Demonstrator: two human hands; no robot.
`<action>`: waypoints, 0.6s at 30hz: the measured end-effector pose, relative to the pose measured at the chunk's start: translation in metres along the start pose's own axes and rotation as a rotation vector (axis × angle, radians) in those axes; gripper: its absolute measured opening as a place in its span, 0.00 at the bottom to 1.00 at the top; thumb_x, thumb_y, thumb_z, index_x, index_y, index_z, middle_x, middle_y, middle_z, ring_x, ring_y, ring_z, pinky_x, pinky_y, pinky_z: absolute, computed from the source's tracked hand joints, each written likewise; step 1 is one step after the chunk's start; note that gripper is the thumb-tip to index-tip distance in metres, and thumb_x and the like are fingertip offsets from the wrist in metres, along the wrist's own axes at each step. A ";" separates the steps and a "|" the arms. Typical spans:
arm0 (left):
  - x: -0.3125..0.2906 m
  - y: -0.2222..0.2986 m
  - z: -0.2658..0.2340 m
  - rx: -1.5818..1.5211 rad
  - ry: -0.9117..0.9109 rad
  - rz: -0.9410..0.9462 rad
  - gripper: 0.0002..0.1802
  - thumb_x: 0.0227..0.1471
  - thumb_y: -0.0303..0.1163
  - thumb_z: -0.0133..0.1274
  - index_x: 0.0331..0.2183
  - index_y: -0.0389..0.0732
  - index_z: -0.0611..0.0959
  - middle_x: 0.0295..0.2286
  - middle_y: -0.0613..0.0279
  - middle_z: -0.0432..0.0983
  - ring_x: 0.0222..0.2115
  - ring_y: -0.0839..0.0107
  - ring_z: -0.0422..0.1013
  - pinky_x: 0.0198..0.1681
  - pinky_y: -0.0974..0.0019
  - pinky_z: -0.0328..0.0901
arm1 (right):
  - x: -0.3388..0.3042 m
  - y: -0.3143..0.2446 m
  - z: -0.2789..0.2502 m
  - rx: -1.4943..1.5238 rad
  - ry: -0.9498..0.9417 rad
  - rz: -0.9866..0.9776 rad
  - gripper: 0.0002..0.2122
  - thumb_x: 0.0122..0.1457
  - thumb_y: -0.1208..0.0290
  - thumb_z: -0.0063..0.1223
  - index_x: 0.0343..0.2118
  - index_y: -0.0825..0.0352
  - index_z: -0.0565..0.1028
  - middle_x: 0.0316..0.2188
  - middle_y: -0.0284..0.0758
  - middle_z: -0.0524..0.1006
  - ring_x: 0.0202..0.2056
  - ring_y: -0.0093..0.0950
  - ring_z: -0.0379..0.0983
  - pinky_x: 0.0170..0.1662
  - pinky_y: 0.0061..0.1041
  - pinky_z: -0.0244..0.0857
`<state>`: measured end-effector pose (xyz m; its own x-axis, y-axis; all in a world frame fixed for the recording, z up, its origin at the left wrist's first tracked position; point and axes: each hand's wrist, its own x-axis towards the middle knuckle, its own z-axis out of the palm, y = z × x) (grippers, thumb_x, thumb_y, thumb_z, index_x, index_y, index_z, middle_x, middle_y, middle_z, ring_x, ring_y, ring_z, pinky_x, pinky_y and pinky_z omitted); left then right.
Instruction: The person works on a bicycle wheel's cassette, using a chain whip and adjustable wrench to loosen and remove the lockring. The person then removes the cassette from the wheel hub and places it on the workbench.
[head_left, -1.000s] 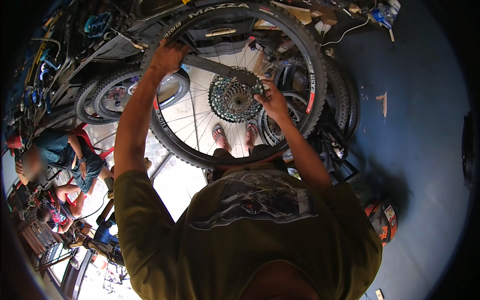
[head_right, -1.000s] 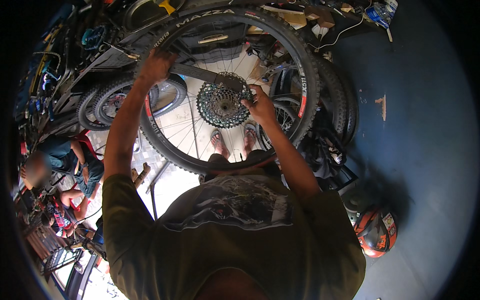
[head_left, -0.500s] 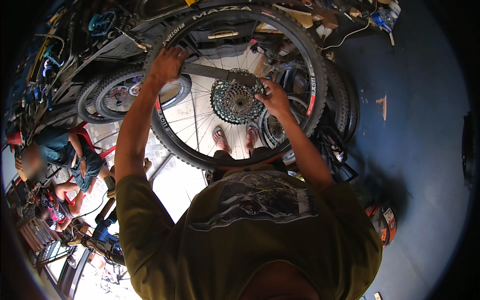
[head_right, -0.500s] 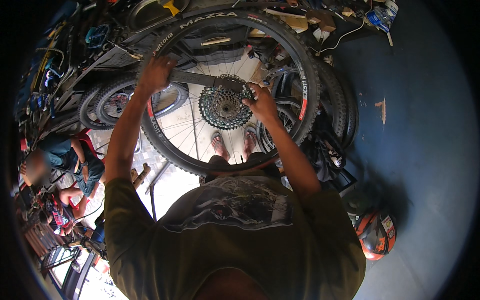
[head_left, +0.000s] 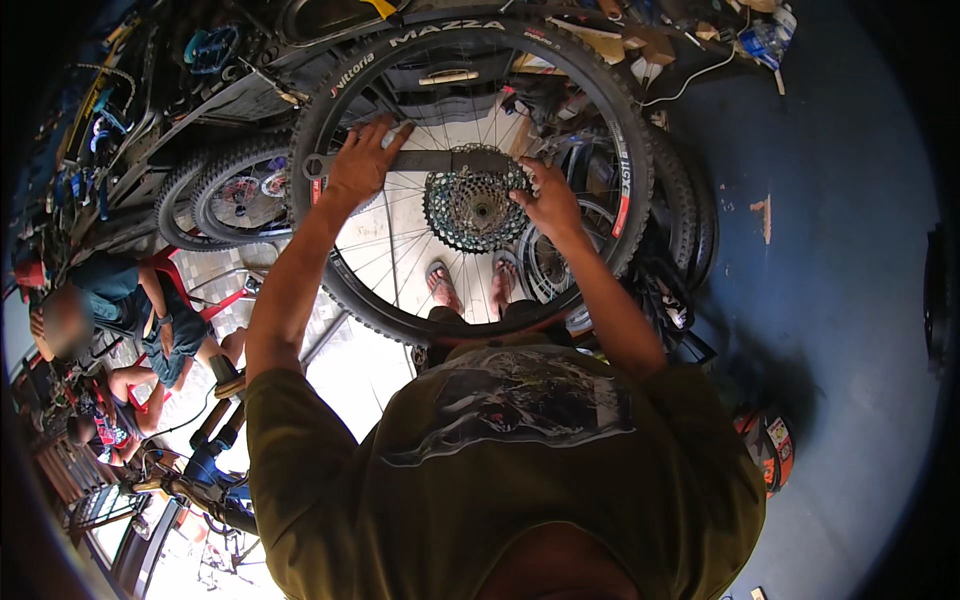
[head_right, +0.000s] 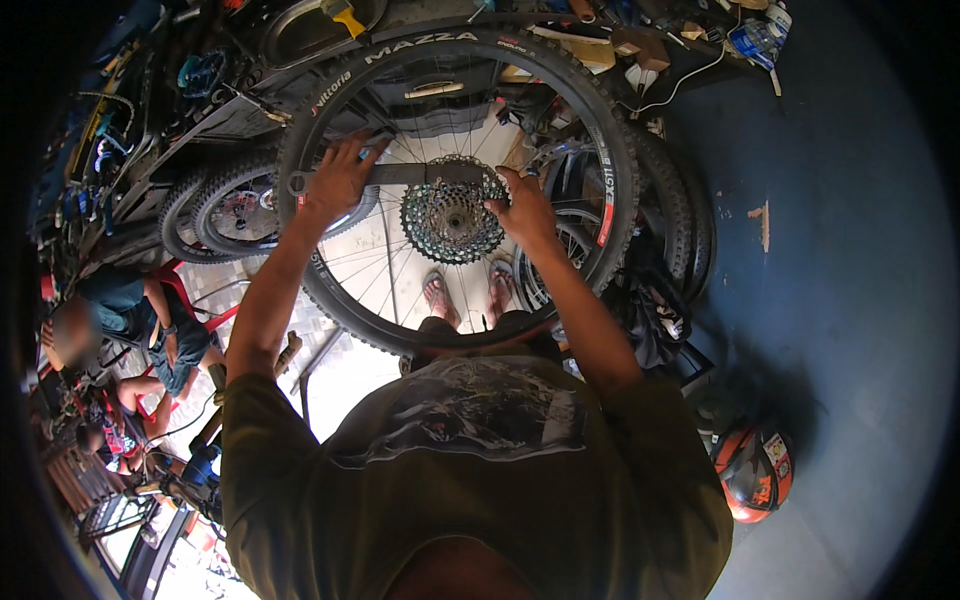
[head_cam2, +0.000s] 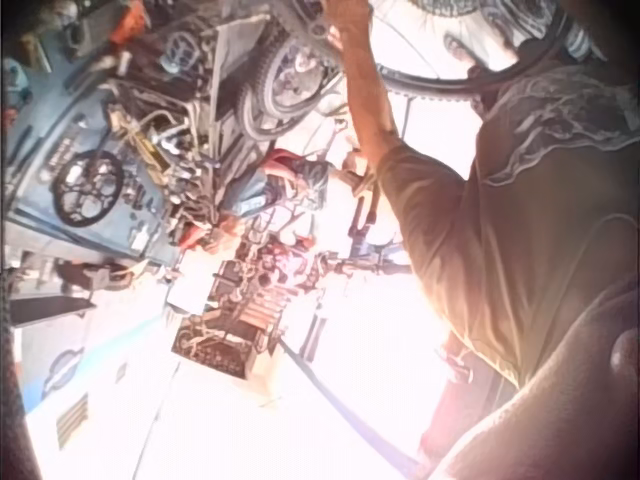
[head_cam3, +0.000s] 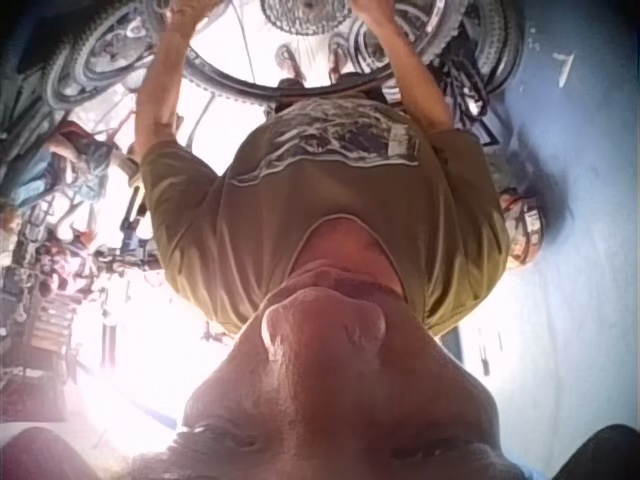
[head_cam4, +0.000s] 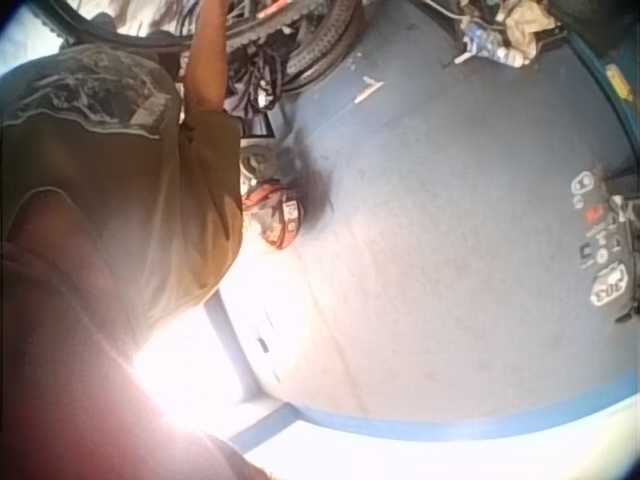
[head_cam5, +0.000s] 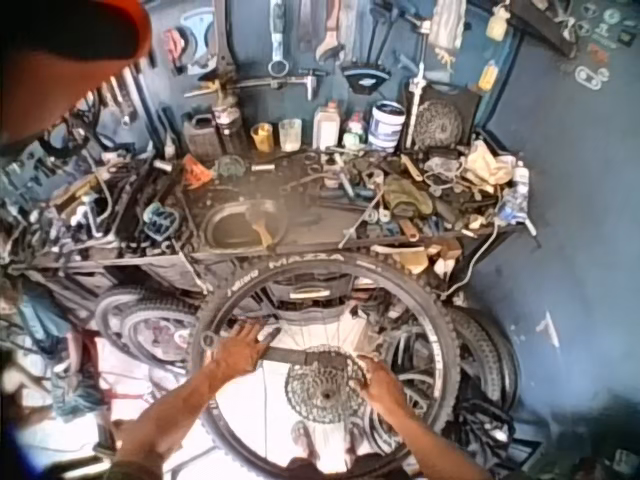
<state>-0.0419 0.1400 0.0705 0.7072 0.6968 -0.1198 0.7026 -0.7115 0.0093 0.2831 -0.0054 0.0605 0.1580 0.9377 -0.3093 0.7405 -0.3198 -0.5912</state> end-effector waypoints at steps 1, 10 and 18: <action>0.000 0.007 0.001 -0.002 -0.028 0.007 0.41 0.56 0.23 0.49 0.69 0.55 0.61 0.66 0.52 0.57 0.66 0.56 0.57 0.68 0.49 0.54 | -0.003 -0.004 0.000 -0.021 0.005 -0.009 0.30 0.57 0.60 0.68 0.63 0.54 0.70 0.48 0.47 0.74 0.49 0.48 0.76 0.50 0.44 0.70; -0.006 0.030 0.012 -0.077 0.031 -0.002 0.36 0.58 0.25 0.50 0.67 0.56 0.67 0.61 0.51 0.65 0.60 0.54 0.66 0.64 0.48 0.59 | -0.015 -0.011 0.001 -0.070 0.070 -0.046 0.29 0.59 0.62 0.65 0.63 0.54 0.70 0.49 0.45 0.72 0.51 0.47 0.74 0.51 0.43 0.70; -0.004 0.017 -0.004 -0.179 -0.018 0.103 0.36 0.60 0.38 0.57 0.67 0.65 0.66 0.43 0.56 0.75 0.48 0.58 0.72 0.53 0.52 0.66 | -0.021 -0.002 0.020 -0.072 0.238 -0.233 0.28 0.58 0.68 0.64 0.62 0.63 0.70 0.52 0.46 0.71 0.53 0.46 0.70 0.54 0.41 0.69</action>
<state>-0.0327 0.1252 0.0754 0.7756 0.6183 -0.1270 0.6306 -0.7504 0.1981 0.2652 -0.0266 0.0535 0.1214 0.9925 0.0154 0.8177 -0.0912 -0.5684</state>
